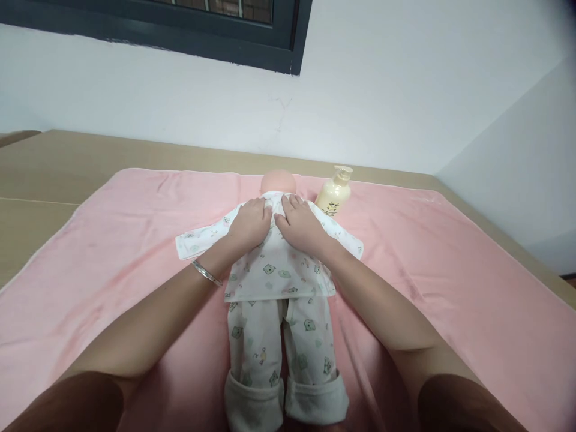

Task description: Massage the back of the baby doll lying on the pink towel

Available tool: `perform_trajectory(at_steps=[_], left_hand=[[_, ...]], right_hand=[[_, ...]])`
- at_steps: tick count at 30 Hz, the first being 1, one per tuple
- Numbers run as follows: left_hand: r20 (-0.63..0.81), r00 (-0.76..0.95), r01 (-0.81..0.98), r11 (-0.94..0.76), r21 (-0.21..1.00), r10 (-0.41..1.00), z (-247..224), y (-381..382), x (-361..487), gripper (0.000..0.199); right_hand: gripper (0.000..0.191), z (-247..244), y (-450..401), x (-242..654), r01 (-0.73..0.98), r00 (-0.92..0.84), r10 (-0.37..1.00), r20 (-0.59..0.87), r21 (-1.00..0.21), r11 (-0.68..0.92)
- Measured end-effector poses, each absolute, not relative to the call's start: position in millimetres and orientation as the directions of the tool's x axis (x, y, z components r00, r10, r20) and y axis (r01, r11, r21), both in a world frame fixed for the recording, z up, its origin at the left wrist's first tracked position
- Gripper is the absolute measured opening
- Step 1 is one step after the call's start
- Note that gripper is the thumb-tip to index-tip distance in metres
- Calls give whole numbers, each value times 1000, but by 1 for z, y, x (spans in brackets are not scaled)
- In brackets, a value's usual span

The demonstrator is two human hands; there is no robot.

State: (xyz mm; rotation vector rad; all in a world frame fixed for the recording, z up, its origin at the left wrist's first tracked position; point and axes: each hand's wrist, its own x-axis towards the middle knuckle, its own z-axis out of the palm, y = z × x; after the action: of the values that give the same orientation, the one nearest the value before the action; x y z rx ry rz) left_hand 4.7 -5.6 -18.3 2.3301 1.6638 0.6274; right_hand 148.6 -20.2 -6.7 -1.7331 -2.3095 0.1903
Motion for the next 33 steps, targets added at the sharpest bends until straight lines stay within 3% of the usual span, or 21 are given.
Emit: perform_trajectory(at_steps=[4,11,14,17,19,24,26,31,33], left_hand=[[328,315,875,-407,264,890,-19,-14,11,41],[230,274,775,-357,521,934,-15,1,-3,30],[274,243,812,-350,468,931,-21,-3,3,36],[342,226,849,-356,389,912,-25,-14,13,45],[370,229,839,-375,395,900,-26,-19,15,48],[346,106,597,-338,727,932,-25,-13,7,42],[358,25,516,-319,795,933,-28,-10,5,44],[409,112,663,-375,648,905,-37,-13,10,45],[406,141,691,-383,613,903,-36,-13,10,45]], right_hand=[[63,-12,-19,148,928,-225,962,154,-267,260],[59,-6,-45,139,922,-342,910,235,-105,373],[54,-4,-35,145,914,-329,922,204,-176,366],[55,-9,-18,152,924,-183,967,179,-304,231],[57,-12,-15,150,931,-112,974,197,-323,172],[56,-13,-39,135,927,-197,949,245,-270,262],[54,-12,-41,134,915,-220,943,251,-283,289],[53,-14,-17,148,889,-153,953,262,-385,249],[53,-14,-15,149,898,-144,956,257,-371,235]])
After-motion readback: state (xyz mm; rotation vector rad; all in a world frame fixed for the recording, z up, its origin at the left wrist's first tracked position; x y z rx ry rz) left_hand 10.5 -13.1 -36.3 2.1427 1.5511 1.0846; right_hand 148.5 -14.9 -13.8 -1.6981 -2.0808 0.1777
